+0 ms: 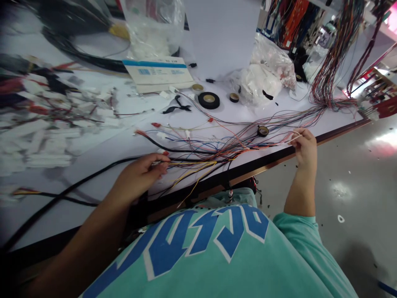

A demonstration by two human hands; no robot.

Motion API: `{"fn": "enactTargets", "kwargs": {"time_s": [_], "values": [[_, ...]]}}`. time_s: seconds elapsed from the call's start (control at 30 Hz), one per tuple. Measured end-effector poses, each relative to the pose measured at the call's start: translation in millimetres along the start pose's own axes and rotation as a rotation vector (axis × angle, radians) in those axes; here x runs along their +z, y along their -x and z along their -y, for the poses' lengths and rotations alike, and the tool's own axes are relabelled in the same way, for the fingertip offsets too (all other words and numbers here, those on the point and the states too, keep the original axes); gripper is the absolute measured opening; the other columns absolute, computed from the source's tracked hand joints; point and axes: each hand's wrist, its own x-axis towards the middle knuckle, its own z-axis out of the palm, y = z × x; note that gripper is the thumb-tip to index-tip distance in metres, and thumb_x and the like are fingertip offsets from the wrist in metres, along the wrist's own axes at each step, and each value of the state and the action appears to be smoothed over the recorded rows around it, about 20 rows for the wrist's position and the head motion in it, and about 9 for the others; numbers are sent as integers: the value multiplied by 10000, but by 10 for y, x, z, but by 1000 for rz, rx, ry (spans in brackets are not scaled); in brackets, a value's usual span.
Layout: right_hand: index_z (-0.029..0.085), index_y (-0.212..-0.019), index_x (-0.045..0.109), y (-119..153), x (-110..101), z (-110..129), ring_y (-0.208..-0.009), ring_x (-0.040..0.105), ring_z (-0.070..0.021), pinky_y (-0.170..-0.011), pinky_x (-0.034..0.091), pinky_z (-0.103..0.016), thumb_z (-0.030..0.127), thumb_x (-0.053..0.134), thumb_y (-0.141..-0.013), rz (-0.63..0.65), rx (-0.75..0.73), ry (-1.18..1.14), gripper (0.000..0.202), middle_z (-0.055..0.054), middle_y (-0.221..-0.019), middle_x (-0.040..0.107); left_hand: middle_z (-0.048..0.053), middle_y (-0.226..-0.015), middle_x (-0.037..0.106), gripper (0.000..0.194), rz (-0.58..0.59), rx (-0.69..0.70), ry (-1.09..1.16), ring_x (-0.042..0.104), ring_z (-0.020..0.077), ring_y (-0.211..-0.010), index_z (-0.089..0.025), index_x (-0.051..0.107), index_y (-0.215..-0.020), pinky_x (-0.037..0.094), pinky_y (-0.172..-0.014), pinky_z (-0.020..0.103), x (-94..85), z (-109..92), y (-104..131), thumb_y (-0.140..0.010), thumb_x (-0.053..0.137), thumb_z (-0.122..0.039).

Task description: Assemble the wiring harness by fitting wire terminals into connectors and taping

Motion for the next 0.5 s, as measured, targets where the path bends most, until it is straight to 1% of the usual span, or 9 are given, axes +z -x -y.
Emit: {"fn": "enactTargets", "kwargs": {"time_s": [0.07, 0.17, 0.23, 0.27, 0.33, 0.37, 0.43, 0.47, 0.5], "values": [[218, -810, 617, 132, -75, 170, -484, 466, -88, -506, 366, -230, 272, 627, -615, 132, -63, 448, 203, 59, -545, 519, 25, -741, 601, 375, 0, -7, -4, 519, 167, -605, -209, 544, -863, 439, -579, 281, 0, -14, 5, -630, 379, -452], [252, -1027, 642, 335, -48, 381, -702, 622, -206, -614, 404, -311, 244, 619, -657, 253, -112, 1197, 371, -22, -761, 676, 31, -772, 622, 358, -1, -22, -21, 528, 162, -602, -197, 557, -876, 434, -575, 274, -3, -35, 12, -647, 394, -419], [250, -1098, 625, 440, 50, 439, -762, 652, -269, -619, 402, -337, 219, 587, -706, 341, -169, 1561, 395, -72, -862, 711, 32, -773, 627, 353, -1, -24, -16, 528, 160, -596, -193, 564, -879, 432, -573, 270, -3, -35, 12, -651, 403, -408], [239, -1092, 629, 472, 104, 436, -755, 657, -281, -616, 401, -341, 211, 576, -723, 395, -201, 1666, 373, -89, -856, 717, 29, -766, 626, 350, -2, -20, -7, 524, 158, -589, -194, 568, -877, 432, -570, 266, -2, -29, 10, -651, 407, -407], [218, -1004, 657, 479, 181, 375, -709, 656, -272, -617, 407, -341, 231, 580, -742, 559, -268, 1683, 273, -98, -779, 716, 21, -751, 625, 341, -12, -6, 11, 511, 149, -572, -199, 575, -869, 428, -560, 256, 4, -10, 4, -647, 418, -406], [216, -935, 670, 449, 191, 327, -686, 650, -257, -619, 413, -337, 266, 592, -745, 669, -287, 1593, 211, -90, -741, 712, 19, -747, 625, 337, -17, -1, 16, 505, 145, -563, -201, 578, -863, 426, -554, 252, 9, 2, -1, -644, 424, -406], [225, -817, 675, 328, 146, 223, -663, 637, -224, -617, 430, -325, 398, 597, -754, 904, -271, 1268, 200, -68, -720, 708, 16, -741, 626, 331, -28, 5, 28, 504, 142, -559, -204, 584, -855, 425, -550, 248, 19, 23, -11, -642, 430, -405], [229, -772, 672, 246, 93, 177, -658, 632, -208, -610, 439, -316, 483, 581, -755, 978, -226, 1065, 270, -56, -726, 706, 15, -738, 626, 327, -33, 8, 34, 509, 143, -564, -206, 586, -851, 426, -550, 247, 24, 31, -16, -642, 431, -405], [229, -741, 668, 158, 24, 137, -649, 625, -197, -598, 445, -312, 562, 567, -740, 1002, -161, 886, 348, -48, -718, 696, 14, -737, 628, 324, -37, 11, 40, 513, 145, -569, -207, 587, -849, 426, -551, 246, 29, 38, -21, -643, 432, -404]]}}
